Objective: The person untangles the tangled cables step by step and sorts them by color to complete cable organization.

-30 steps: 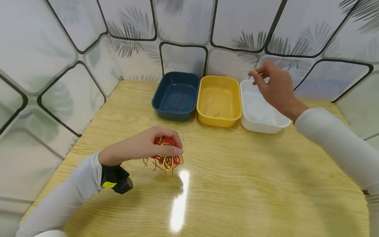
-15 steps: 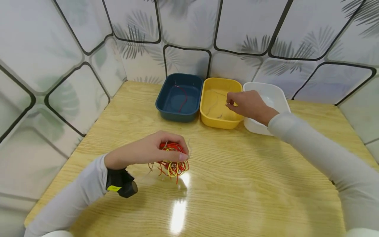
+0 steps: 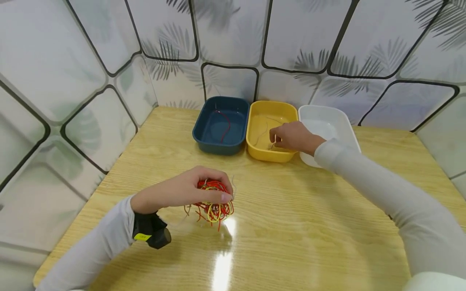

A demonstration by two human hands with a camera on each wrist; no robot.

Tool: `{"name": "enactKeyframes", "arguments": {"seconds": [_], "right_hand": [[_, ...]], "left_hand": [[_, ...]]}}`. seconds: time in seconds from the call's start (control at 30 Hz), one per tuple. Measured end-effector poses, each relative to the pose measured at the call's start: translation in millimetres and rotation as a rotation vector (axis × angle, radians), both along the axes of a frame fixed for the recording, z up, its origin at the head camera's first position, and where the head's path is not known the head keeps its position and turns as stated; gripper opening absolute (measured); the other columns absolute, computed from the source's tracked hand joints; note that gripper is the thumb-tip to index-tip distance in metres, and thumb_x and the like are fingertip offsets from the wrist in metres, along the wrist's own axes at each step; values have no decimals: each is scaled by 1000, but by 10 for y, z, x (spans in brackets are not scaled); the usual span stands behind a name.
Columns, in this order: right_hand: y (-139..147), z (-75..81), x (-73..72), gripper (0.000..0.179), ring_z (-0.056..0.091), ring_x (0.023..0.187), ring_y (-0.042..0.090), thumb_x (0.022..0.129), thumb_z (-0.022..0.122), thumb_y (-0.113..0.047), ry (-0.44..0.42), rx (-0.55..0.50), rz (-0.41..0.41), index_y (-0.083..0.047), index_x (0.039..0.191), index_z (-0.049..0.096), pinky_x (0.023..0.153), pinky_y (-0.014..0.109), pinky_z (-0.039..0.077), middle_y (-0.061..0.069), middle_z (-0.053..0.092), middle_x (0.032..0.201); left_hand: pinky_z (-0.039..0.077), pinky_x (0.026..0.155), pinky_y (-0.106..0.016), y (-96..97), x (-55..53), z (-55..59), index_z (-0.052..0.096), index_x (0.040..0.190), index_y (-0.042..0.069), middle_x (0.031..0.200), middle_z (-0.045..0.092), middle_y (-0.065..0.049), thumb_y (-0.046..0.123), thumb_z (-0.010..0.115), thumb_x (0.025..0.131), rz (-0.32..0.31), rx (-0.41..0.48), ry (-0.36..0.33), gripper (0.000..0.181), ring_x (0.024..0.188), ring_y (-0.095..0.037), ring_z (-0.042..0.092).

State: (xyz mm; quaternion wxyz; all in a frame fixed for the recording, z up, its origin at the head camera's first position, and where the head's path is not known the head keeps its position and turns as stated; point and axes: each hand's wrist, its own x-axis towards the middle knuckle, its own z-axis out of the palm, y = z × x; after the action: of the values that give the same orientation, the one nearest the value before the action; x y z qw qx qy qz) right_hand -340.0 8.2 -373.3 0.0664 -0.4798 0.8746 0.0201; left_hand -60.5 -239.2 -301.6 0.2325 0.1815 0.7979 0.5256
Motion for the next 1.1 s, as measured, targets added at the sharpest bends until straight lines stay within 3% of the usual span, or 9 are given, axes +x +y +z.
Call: {"name": "enactKeyframes", "arguments": {"seconds": [0.17, 0.33, 0.53, 0.63, 0.77, 0.93, 1.1], "right_hand": [[34, 126, 6, 18, 71, 87, 23, 89, 77, -21, -40, -5, -38, -17, 105, 71, 72, 42, 53, 3, 78, 99], [89, 300, -6, 15, 70, 85, 23, 93, 71, -21, -3, -70, -62, -16, 107, 71, 69, 40, 51, 1, 79, 100], [115, 504, 165, 12, 67, 79, 19, 96, 66, -24, 54, -152, -65, -19, 106, 70, 69, 39, 52, -2, 78, 101], [130, 621, 363, 10, 66, 74, 16, 96, 67, -25, 82, -214, -43, -21, 104, 70, 66, 36, 53, -4, 77, 100], [161, 813, 736, 7, 64, 70, 11, 95, 71, -27, 140, -312, 36, -23, 101, 71, 61, 32, 51, -7, 76, 97], [221, 1016, 1260, 8, 62, 67, 7, 91, 76, -23, 251, -465, 212, -22, 97, 71, 55, 26, 48, -9, 74, 91], [298, 1058, 1759, 18, 63, 65, 8, 88, 79, -27, 384, -589, 385, -18, 100, 69, 51, 25, 46, -5, 73, 95]], "left_hand": [[55, 79, -31, 25, 12, -6, 70, 104, 21, 98, 67, -1, 30, 65, 100, -34, 6, 22, 11, 87, -20, 62], [54, 78, -30, 67, -16, 9, 70, 104, 20, 98, 67, 0, 27, 65, 100, -49, 15, 60, 9, 87, -20, 62], [54, 79, -30, 99, -55, 16, 69, 103, 22, 97, 67, 1, 29, 66, 99, -34, 3, 59, 9, 86, -19, 62], [54, 79, -30, 119, -70, 14, 70, 103, 22, 96, 68, 2, 29, 66, 99, -39, -2, 64, 9, 87, -20, 62], [54, 80, -31, 150, -109, 14, 70, 103, 23, 97, 68, 2, 29, 66, 99, -35, -11, 68, 8, 87, -19, 62], [54, 80, -32, 203, -182, 11, 70, 104, 23, 97, 67, 2, 30, 66, 99, -33, -32, 65, 10, 87, -18, 62], [54, 81, -33, 273, -225, -4, 70, 104, 26, 96, 67, 4, 32, 66, 99, -38, -55, 68, 9, 87, -17, 62]]}}
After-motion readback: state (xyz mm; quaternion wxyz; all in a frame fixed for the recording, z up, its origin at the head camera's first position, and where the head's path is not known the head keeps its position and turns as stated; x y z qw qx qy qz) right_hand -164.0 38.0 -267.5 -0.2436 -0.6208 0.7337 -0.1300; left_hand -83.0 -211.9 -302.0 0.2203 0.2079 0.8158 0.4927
